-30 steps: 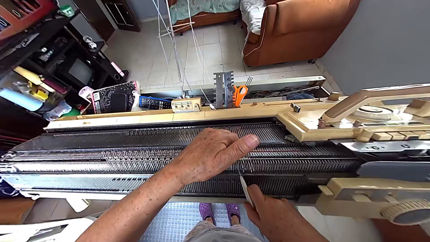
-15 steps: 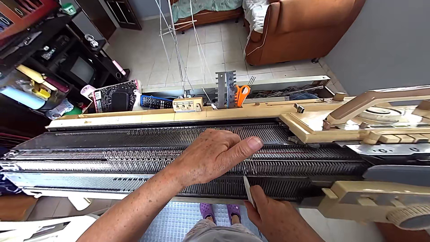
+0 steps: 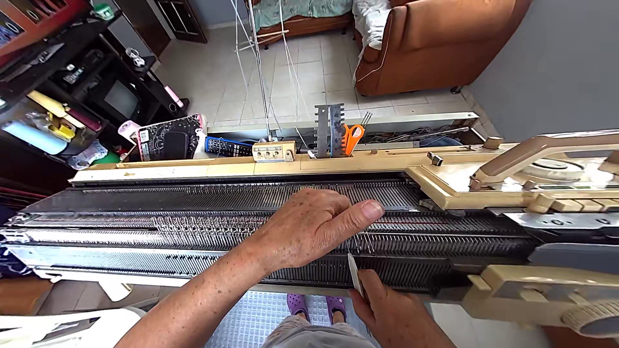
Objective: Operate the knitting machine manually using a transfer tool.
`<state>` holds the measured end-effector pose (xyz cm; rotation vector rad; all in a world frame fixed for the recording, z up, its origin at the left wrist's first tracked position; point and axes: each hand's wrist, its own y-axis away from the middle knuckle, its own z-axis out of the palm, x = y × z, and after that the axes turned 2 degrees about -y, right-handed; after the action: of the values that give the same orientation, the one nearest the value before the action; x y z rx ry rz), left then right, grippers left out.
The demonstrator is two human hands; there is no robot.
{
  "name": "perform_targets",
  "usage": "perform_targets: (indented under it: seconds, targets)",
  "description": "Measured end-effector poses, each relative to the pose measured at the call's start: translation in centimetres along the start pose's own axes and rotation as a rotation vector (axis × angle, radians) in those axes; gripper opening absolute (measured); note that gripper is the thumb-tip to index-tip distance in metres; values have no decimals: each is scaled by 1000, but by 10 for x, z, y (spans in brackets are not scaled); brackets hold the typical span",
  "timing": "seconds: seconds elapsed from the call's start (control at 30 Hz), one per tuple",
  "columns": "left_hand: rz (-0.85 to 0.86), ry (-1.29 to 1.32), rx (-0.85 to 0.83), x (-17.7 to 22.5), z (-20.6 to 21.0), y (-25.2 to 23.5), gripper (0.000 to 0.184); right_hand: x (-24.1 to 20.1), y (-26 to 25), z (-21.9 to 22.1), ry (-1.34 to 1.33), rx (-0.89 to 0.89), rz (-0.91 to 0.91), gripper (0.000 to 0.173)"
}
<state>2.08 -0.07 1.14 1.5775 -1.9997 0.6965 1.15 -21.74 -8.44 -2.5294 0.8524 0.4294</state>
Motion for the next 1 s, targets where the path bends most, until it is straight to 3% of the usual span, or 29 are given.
perform_targets:
  seconds: [0.07,0.2,0.33,0.53,0.77,1.0]
  targets:
    - [-7,-4,-3,0,0,0,75,-1,0,-2,-265,-60,79,21]
    - [-4,-23,17,-1,-1,2,75,-10,-22,-33,-1267,-434,490,15]
    - [7,-41,11,-4,-2,4,73,-9,-41,-48,-1747,-439,717,3]
    - [-17,-15,15,-5,-3,3,74,-11,-43,-54,-1725,-433,764,1]
    - [-18,-25,21,-6,-4,5,74,-7,-41,-54,-1640,-480,742,10]
    - [-28,-26,14,-3,-5,6,72,-13,-38,-63,-1659,-488,727,3]
